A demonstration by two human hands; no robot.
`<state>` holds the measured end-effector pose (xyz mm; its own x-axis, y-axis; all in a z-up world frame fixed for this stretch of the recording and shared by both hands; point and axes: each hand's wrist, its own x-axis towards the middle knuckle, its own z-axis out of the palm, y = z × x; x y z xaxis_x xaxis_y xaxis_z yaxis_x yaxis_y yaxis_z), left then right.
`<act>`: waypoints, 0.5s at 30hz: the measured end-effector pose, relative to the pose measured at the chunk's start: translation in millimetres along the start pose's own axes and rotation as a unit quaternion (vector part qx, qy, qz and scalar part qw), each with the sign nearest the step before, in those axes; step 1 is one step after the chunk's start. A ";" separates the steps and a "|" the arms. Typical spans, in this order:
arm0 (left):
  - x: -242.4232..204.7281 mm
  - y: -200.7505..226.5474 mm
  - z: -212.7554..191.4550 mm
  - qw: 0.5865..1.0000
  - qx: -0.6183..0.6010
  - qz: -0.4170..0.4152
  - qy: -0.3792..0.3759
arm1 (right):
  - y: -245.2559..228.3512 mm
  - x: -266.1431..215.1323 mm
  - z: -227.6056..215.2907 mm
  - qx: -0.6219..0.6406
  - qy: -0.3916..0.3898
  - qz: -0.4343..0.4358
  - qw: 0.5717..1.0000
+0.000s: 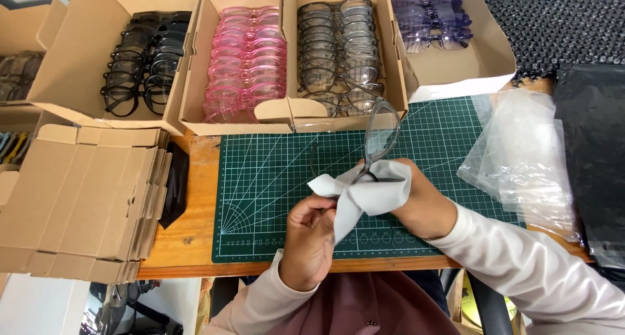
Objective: The person holds a pair of eyeglasses and wipes the lenses and frame with a white cloth. They rotate the glasses to clean different sides, including the arms and nose pads, then continue wiping the lenses.
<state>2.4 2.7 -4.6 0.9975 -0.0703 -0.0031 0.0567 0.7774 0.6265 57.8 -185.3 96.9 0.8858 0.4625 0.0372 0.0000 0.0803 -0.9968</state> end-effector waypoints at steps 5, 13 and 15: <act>-0.4 1.3 -1.5 0.999 0.041 -0.022 0.024 | -8.5 1.1 12.2 -0.073 -0.025 -0.010 0.997; -0.4 1.9 0.2 0.999 -0.013 0.019 -0.022 | -12.9 2.1 7.9 -0.083 -0.045 -0.089 0.992; -3.1 3.3 -1.4 1.000 0.007 0.002 -0.009 | -10.3 -0.8 11.0 -0.091 -0.033 -0.069 0.993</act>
<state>-0.4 6.4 -3.6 0.9967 -0.0797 0.0136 0.0528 0.7685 0.6376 52.0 -176.8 107.9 0.8389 0.5163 0.1722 0.2080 -0.0118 -0.9781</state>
